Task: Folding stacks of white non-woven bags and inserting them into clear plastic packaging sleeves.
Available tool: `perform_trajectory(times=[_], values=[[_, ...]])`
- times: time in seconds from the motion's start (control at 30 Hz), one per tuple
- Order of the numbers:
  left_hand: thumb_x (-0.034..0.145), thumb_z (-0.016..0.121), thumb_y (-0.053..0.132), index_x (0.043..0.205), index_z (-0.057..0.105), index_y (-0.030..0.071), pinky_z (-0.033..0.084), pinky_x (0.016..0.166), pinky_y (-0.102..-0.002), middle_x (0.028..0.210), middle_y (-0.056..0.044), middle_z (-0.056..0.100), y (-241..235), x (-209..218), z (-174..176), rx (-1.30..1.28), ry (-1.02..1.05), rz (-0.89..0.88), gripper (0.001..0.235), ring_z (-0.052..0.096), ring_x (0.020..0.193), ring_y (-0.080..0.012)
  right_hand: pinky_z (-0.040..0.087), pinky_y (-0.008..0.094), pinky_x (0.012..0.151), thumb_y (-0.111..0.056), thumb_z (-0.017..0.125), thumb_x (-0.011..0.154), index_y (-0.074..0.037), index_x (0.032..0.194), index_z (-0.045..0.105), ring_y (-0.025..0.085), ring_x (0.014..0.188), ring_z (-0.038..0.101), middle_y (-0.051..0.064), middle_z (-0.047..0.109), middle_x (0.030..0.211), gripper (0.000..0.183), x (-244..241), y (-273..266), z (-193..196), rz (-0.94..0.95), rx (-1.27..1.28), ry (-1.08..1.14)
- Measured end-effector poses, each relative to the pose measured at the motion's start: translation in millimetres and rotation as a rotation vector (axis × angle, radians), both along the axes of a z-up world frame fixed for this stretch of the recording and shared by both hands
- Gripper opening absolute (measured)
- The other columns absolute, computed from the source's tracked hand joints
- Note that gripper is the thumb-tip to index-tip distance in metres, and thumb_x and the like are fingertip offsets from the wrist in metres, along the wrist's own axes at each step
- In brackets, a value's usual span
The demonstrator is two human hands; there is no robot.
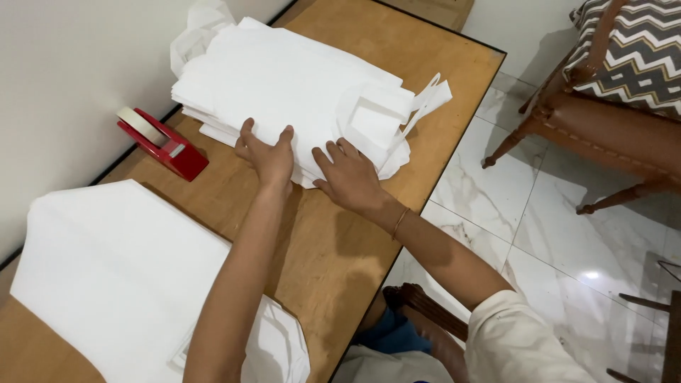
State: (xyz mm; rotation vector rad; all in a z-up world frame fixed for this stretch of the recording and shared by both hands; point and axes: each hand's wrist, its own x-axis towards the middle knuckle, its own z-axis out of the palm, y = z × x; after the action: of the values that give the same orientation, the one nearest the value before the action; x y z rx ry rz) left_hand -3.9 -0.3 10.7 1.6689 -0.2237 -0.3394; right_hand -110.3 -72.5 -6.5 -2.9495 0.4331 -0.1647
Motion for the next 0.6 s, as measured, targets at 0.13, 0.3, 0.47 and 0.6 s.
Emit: perform_trajectory(times=[0.13, 0.3, 0.47, 0.6], values=[[0.08, 0.061, 0.013, 0.128, 0.023, 0.007, 0.041, 0.091, -0.042, 0.124, -0.02, 0.017, 6.8, 18.7, -16.8, -0.075, 0.054, 0.085, 0.061, 0.034, 0.113, -0.0309, 0.044, 0.039, 0.08, -0.027, 0.051, 0.082, -0.006, 0.112, 0.049, 0.032, 0.101, 0.047, 0.018, 0.053, 0.1, 0.037, 3.4, -5.2, -18.6, 0.061, -0.127, -0.142], [0.079, 0.056, 0.005, 0.129, 0.012, 0.004, 0.051, 0.078, -0.036, 0.107, -0.022, 0.035, 17.0, 23.1, -17.0, -0.244, 0.114, 0.103, 0.067, 0.049, 0.095, -0.0257, 0.044, 0.038, 0.08, -0.018, 0.046, 0.085, -0.006, 0.105, 0.056, 0.032, 0.097, 0.05, 0.017, 0.057, 0.089, 0.025, 3.7, -0.7, -20.9, 0.12, -0.184, -0.278], [0.075, 0.051, 0.0, 0.127, 0.018, 0.001, 0.054, 0.067, -0.031, 0.095, -0.018, 0.045, 30.2, 10.5, 6.0, -0.251, 0.044, 0.074, 0.061, 0.055, 0.078, -0.0204, 0.04, 0.046, 0.083, -0.02, 0.05, 0.083, -0.007, 0.106, 0.054, 0.031, 0.096, 0.049, 0.016, 0.058, 0.087, 0.027, 6.2, 18.6, 0.8, 0.059, -0.278, -0.23], [0.076, 0.05, -0.002, 0.126, 0.017, 0.0, 0.052, 0.065, -0.029, 0.088, -0.012, 0.04, 45.3, -0.8, 21.7, -0.371, -0.161, -0.041, 0.06, 0.047, 0.077, -0.0167, 0.042, 0.039, 0.071, -0.014, 0.05, 0.081, -0.006, 0.108, 0.053, 0.027, 0.081, 0.053, 0.015, 0.059, 0.085, 0.029, 10.5, 40.0, 32.0, 0.008, -0.279, -0.296]])
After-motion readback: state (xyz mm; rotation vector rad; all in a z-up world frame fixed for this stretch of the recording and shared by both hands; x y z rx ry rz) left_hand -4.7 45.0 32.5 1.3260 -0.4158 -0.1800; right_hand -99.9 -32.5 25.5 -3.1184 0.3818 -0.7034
